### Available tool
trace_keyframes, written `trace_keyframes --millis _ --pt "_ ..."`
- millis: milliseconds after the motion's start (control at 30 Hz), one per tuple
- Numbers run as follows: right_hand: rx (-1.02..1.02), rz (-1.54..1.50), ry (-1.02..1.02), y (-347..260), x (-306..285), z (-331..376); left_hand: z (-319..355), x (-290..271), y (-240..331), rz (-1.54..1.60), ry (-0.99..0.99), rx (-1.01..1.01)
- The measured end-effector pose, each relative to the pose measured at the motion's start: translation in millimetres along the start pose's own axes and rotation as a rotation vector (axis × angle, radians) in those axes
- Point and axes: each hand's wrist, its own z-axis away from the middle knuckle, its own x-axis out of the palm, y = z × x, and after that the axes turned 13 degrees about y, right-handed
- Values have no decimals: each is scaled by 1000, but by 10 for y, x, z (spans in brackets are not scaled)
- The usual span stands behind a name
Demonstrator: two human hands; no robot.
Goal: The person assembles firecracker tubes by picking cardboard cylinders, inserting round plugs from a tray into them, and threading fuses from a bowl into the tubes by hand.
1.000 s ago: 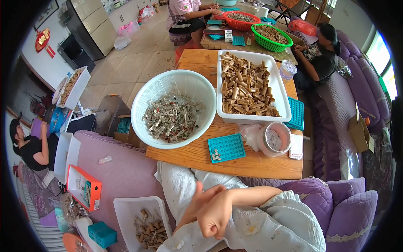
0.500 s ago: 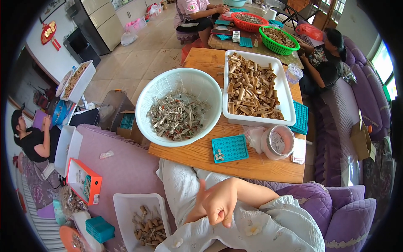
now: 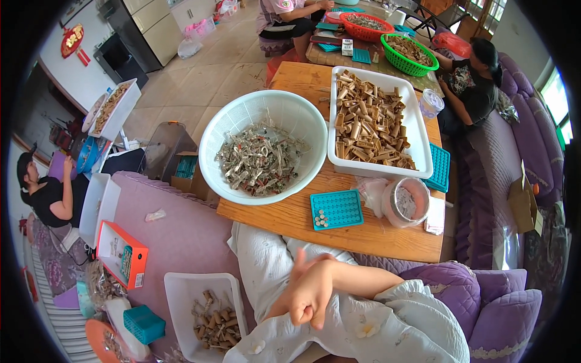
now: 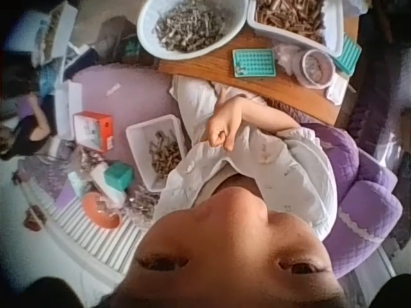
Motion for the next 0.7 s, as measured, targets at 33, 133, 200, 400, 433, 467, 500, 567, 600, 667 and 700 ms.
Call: trace_keyframes --millis 33,133,200,400,433,467,500,567,600,667,700 --pt "-96 53 -28 21 3 -97 -6 22 -24 -26 48 -17" --pt "71 104 -125 -47 16 -116 -44 106 -123 -99 188 -68" --pt "49 111 -103 -65 54 -34 -56 159 -154 -145 276 -101" --pt "118 -23 24 5 81 378 -162 -81 -51 275 -141 -148" --pt "129 -80 65 7 44 398 -176 -102 -29 274 -166 -106" --pt "103 -99 64 2 34 363 -199 -83 -52 159 -153 -134" --pt "100 -102 58 9 29 282 -176 -71 -63 160 -147 -128" --pt "-113 21 9 -24 4 89 -165 0 -79 136 -62 -162" --pt "-61 30 -66 -90 -25 1 -145 20 -82 123 -13 -169" --pt "-21 56 -127 -123 9 45 -98 105 -94 98 71 -198" --pt "19 78 -190 -132 34 80 -74 137 -100 87 112 -212"
